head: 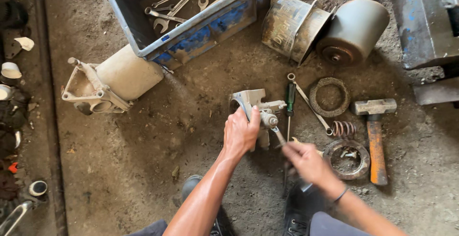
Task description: The person sits on the floor and works on a mechanical housing, using a screwdriver to remove a screw and a wrench to loosen a bolt. They manipulate the housing and a cylindrical metal part, eventually placing the housing into a blue crate.
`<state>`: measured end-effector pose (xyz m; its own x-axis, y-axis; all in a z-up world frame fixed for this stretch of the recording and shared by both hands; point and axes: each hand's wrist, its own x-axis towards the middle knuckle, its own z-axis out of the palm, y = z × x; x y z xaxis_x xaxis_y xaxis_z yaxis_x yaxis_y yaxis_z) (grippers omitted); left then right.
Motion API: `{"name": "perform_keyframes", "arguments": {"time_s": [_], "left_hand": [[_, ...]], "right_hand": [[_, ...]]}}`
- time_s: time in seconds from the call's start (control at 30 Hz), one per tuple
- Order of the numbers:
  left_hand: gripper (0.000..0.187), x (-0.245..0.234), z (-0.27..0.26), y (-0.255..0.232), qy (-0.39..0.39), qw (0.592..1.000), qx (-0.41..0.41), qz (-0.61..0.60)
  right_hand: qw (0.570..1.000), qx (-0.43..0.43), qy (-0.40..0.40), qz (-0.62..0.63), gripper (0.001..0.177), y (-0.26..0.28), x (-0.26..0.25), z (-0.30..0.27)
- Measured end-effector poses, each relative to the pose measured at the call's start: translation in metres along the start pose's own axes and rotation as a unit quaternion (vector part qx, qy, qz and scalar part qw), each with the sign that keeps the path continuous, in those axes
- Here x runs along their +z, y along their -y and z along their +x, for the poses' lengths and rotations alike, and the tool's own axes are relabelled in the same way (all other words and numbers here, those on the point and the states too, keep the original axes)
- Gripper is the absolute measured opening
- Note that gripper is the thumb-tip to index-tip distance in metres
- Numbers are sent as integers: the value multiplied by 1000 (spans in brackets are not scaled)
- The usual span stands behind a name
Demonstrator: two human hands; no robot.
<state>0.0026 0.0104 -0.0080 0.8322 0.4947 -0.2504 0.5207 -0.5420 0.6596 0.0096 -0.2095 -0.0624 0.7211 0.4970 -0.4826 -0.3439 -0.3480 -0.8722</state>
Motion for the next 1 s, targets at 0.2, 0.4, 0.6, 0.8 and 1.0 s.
{"name": "perform_keyframes", "arguments": {"time_s": [0.2,0.4,0.6,0.8,1.0], "left_hand": [[51,1,4,6,3,999,35,-1],[49,-1,1,1,-5,1000,15,-5],[48,2,1,-1,-2,1000,1,0],[48,-6,-2,-14,-6,1000,-25,4],[48,-8,-4,-18,7,999,-37,-13]], "right_hand": [[792,-453,-37,-408,27,48,-66,60],[946,-291,18,-144,18,14,-72,43],[964,140,95,204,26,-13,-5,-2],[909,165,75,374,29,12,40,-11],[922,151,22,356,25,3,49,-6]]}}
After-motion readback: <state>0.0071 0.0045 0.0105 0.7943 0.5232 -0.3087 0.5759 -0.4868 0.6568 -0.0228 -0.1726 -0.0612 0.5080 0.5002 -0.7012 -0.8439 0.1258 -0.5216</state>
